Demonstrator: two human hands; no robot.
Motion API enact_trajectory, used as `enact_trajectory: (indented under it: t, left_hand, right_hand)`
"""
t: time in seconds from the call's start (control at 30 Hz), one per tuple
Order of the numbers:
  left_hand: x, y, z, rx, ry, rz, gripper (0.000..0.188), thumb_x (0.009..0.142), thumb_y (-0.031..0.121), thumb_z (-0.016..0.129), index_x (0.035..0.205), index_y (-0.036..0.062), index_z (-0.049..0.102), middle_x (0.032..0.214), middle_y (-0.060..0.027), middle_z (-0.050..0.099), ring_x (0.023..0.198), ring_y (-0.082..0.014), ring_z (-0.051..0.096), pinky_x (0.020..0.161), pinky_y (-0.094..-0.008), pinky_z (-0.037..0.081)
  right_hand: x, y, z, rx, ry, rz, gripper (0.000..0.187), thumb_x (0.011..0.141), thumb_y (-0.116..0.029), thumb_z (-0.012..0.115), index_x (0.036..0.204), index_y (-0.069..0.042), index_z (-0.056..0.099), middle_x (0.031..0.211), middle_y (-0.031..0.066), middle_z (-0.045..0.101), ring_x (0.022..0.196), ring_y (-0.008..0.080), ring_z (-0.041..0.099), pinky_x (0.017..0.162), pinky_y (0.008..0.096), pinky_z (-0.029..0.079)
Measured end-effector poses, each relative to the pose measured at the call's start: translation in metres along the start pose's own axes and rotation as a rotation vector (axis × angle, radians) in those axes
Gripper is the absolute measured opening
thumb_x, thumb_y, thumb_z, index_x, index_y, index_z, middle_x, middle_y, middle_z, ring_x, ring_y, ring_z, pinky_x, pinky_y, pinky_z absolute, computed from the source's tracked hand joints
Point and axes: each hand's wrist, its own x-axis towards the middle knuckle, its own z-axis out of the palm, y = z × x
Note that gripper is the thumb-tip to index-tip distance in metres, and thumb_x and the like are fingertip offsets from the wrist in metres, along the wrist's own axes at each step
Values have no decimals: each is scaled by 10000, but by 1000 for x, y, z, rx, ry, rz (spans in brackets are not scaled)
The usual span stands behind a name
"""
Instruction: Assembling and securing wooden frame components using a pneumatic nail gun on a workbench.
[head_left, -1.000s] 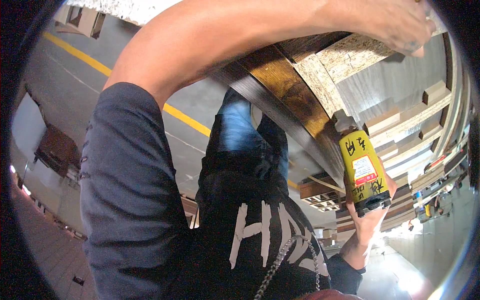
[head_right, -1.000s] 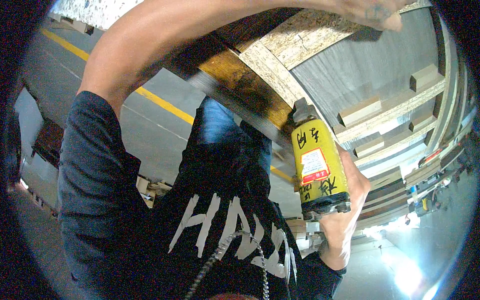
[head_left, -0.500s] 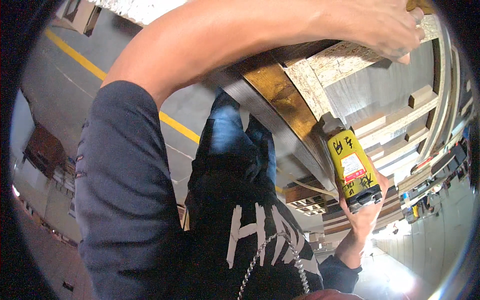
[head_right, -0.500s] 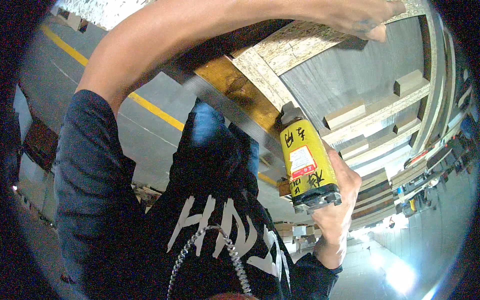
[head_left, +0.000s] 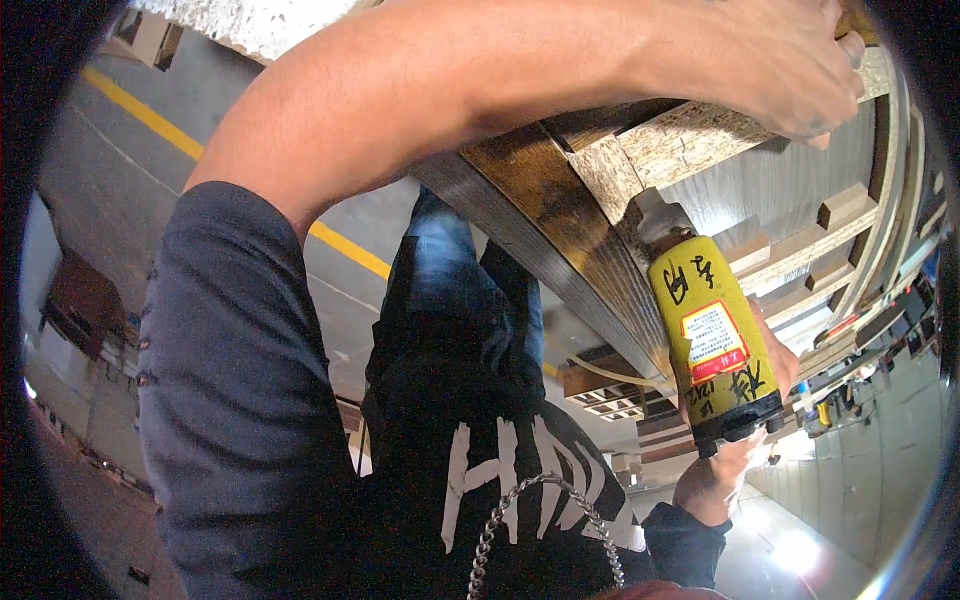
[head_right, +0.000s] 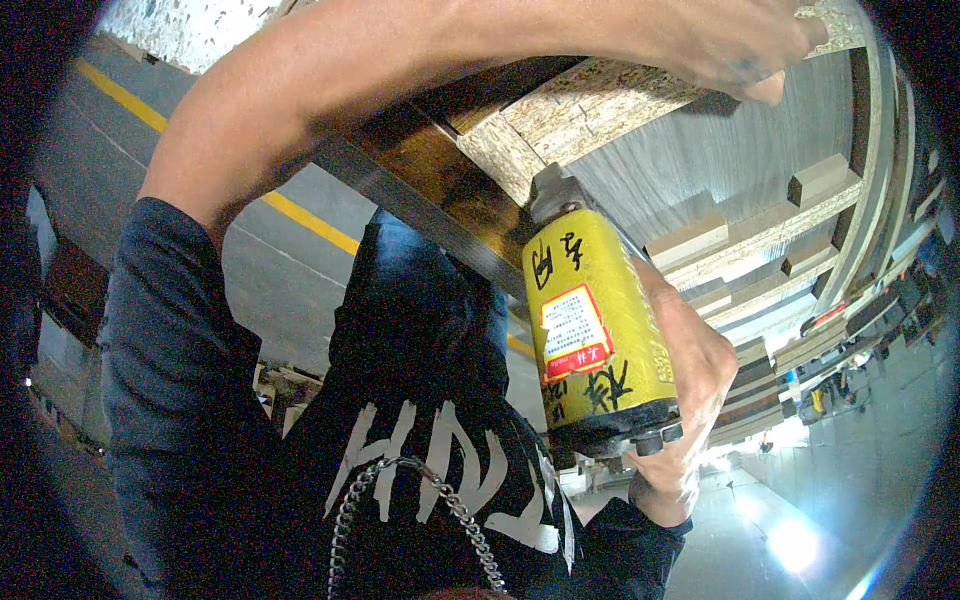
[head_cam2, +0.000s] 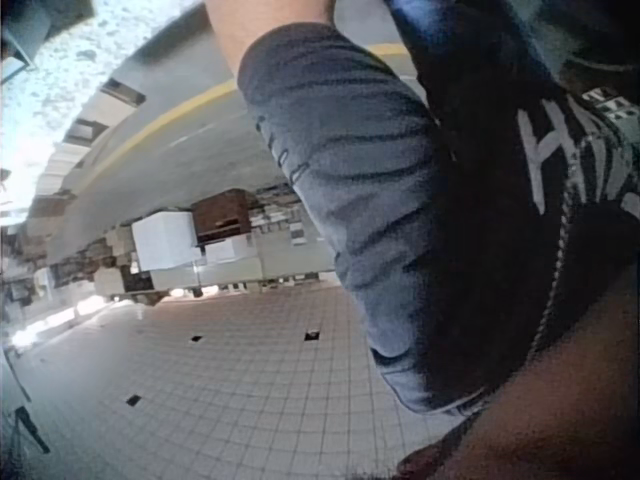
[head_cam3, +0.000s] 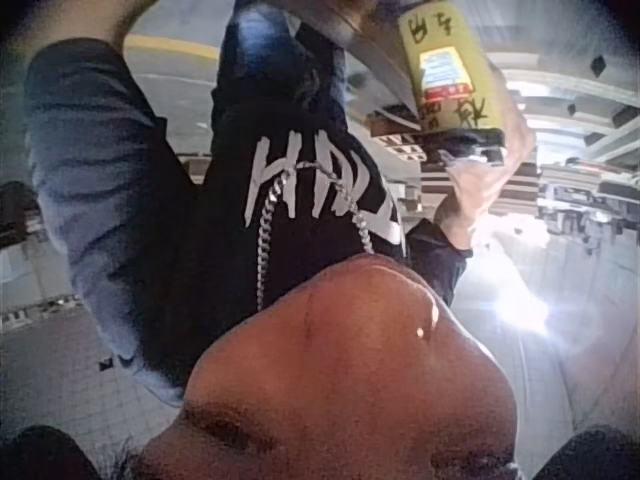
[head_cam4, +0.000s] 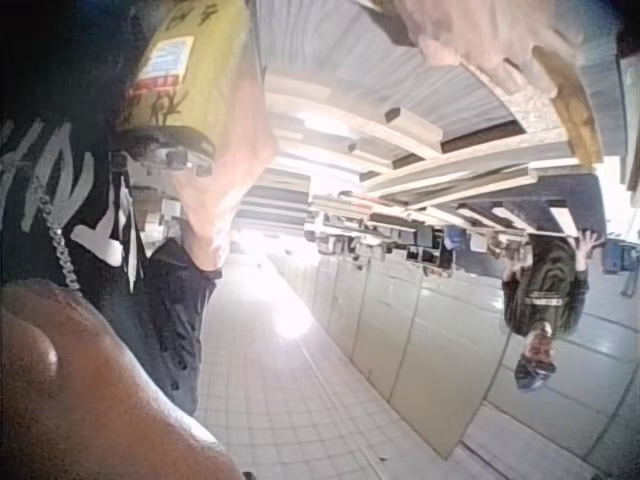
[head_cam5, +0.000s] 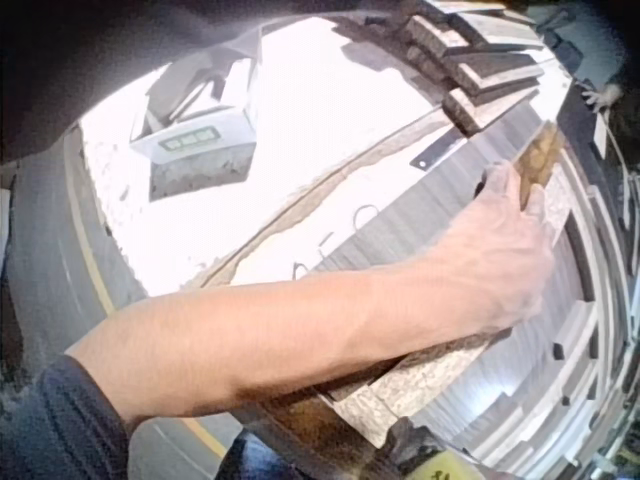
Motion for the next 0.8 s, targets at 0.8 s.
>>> enact_trajectory:
  t: [0.8]
  left_hand:
    - [-6,3,2,330,124,0,443,976,195,437,1130,-188,597,1277,-404,524,1164,-479,557,1066,-584,404]
  right_hand:
    - [9,-19,-3,202,-13,133,505,721,-263,768,1109,35,643,839,157,691,676,247,666,678,321,516]
